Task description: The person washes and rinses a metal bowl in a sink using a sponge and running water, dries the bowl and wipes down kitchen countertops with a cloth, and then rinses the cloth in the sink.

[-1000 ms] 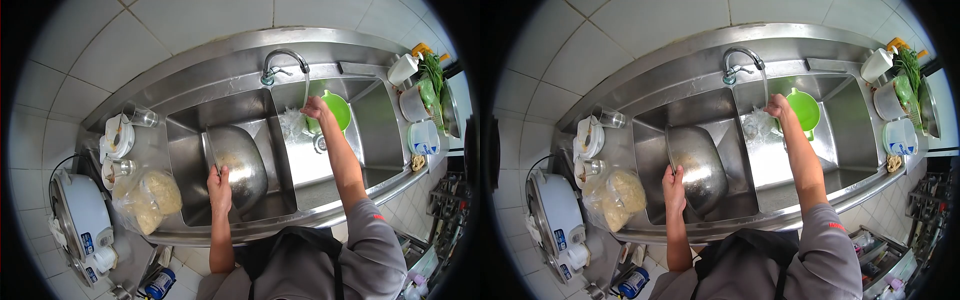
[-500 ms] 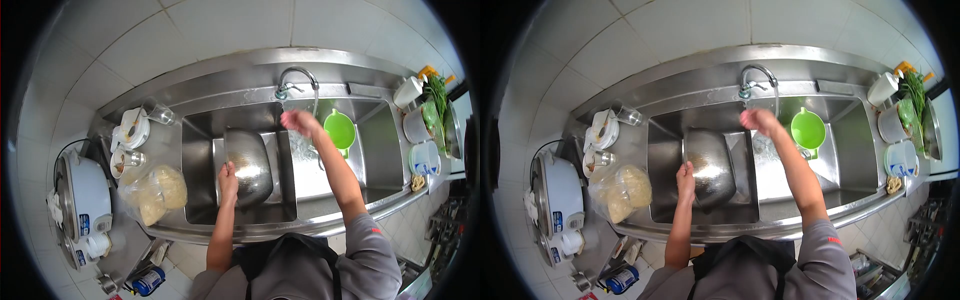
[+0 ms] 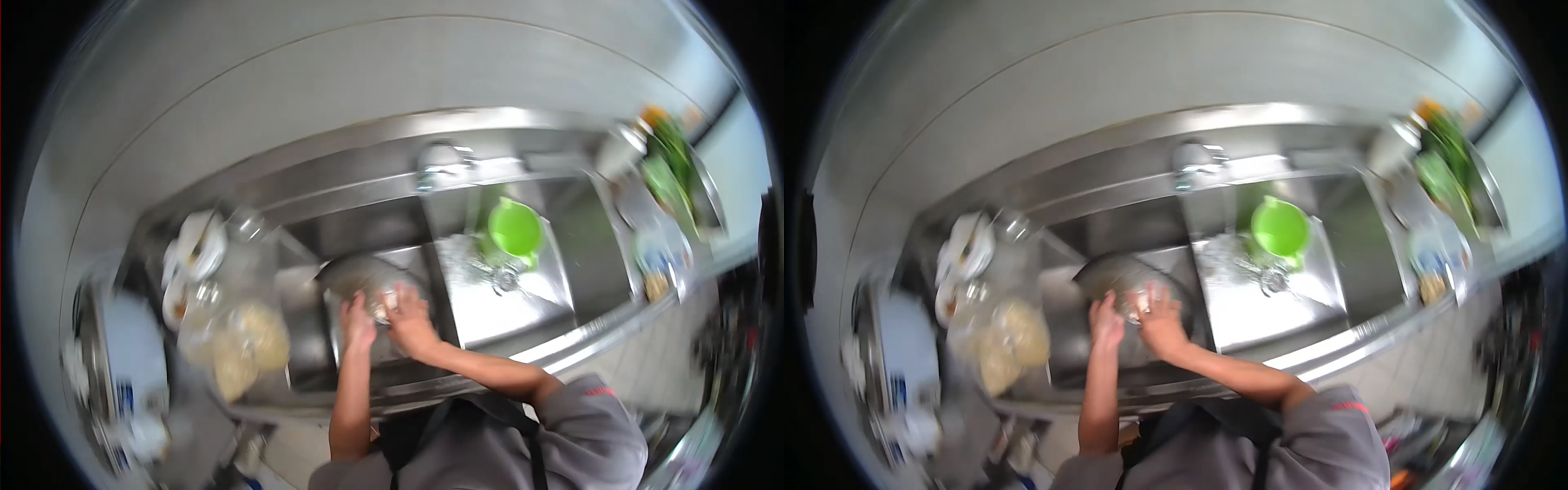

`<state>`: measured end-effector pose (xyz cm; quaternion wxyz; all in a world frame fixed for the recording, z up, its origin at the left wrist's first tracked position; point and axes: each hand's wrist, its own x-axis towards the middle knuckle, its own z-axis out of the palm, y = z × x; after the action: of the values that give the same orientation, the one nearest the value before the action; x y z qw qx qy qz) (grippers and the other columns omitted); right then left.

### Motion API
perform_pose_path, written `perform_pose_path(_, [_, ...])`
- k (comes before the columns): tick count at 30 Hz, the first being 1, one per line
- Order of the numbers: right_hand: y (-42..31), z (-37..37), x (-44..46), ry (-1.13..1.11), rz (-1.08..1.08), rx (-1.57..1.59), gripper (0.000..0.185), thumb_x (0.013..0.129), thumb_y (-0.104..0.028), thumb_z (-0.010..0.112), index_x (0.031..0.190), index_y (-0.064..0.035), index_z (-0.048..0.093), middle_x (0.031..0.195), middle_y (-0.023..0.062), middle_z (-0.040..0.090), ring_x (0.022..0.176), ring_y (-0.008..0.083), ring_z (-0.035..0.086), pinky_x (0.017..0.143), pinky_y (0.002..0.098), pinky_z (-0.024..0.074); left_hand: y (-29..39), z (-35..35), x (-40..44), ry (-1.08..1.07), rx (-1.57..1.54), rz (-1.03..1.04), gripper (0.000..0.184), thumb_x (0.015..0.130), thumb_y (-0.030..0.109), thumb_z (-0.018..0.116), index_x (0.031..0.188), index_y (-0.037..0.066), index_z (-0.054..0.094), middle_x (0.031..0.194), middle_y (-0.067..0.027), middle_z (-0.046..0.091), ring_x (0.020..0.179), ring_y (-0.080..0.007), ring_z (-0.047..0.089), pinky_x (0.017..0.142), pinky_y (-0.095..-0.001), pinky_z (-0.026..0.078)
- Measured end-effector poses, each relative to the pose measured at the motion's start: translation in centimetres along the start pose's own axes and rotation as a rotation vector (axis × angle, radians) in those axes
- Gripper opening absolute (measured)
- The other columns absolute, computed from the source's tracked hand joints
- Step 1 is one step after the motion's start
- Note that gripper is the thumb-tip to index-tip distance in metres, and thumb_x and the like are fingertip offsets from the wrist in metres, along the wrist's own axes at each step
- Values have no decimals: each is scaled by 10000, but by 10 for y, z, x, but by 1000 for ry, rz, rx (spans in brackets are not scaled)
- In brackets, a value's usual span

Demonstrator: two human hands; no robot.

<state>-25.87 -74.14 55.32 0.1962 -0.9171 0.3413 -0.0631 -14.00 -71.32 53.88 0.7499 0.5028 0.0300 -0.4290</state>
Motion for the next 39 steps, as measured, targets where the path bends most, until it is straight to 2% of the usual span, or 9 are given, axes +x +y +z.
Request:
perform_pose_path(6, [38, -17, 20, 327, -220, 60, 571, 720, -92, 513, 1269, -131, 361, 1302, 160, 341, 1176, 337, 362, 921, 473, 348, 33, 34, -36, -233, 603, 16, 399, 872, 338, 460, 836, -54, 531, 751, -132, 596, 674, -159, 592, 614, -287, 502])
perform_pose_path(12, [63, -76, 21, 494, -376, 399, 473, 683, -14, 523, 1153, -39, 473, 1139, 178, 499, 1057, 294, 488, 908, 363, 402, 98, 80, -92, -204, 1733, 1509, 436, 697, 147, 647, 1101, 43, 521, 1013, -159, 563, 843, -283, 557, 742, -331, 440])
perform_pose_path(18, [74, -125, -5, 680, -553, 435, 386, 723, -38, 537, 1107, -16, 508, 1084, 173, 536, 1029, 288, 508, 896, 362, 410, 145, 105, -103, -258, 2158, 1072, 413, 646, 160, 657, 1047, 111, 574, 1015, -83, 584, 710, -237, 584, 692, -329, 426])
perform_pose_path(23, [188, -178, -75, 868, -456, 649, 250, 765, -236, 583, 933, -53, 615, 915, 108, 617, 877, 249, 578, 745, 312, 461, 146, 130, -101, -558, 2390, 1596, 381, 612, 187, 648, 984, 127, 596, 627, -63, 509, 577, -219, 537, 617, -328, 398])
perform_pose_path(27, [419, -200, -216, 773, 967, -367, 87, 658, -72, 559, 657, 2, 605, 700, 179, 565, 772, 322, 548, 696, 416, 414, 149, 119, -119, -593, 2495, 1380, 385, 618, 166, 610, 1001, 126, 595, 613, -74, 516, 542, -235, 513, 578, -346, 369])
perform_pose_path(30, [560, -185, -297, 742, 1445, -881, 351, 785, -182, 391, 983, 37, 581, 1243, 230, 388, 1215, 340, 278, 992, 483, 199, 151, 108, -123, -576, 2412, 1360, 390, 615, 142, 588, 1004, 117, 596, 592, -76, 515, 539, -240, 506, 564, -351, 357])
perform_pose_path(34, [586, -191, -338, 411, 1346, -493, 205, 688, -149, 524, 821, -38, 634, 852, 182, 607, 935, 345, 521, 922, 492, 275, 148, 116, -139, -451, 2389, 1229, 478, 621, 70, 557, 1093, 143, 569, 690, -98, 484, 642, -256, 480, 589, -372, 375])
perform_pose_path(37, [627, -165, -373, 913, 975, -683, 294, 772, -214, 486, 987, -25, 549, 876, 165, 596, 793, 317, 572, 723, 419, 415, 157, 106, -136, -400, 1950, 962, 560, 606, -80, 436, 1119, 115, 553, 1058, -157, 491, 979, -288, 493, 808, -322, 395])
perform_pose_path(39, [553, -223, -346, 993, 1010, -22, 307, 814, -210, 473, 1080, -58, 497, 884, 161, 590, 758, 280, 583, 652, 360, 443, 167, 101, -140, -339, 1918, 936, 550, 626, -89, 428, 1129, 103, 542, 1228, -133, 430, 1070, -271, 467, 835, -271, 383])
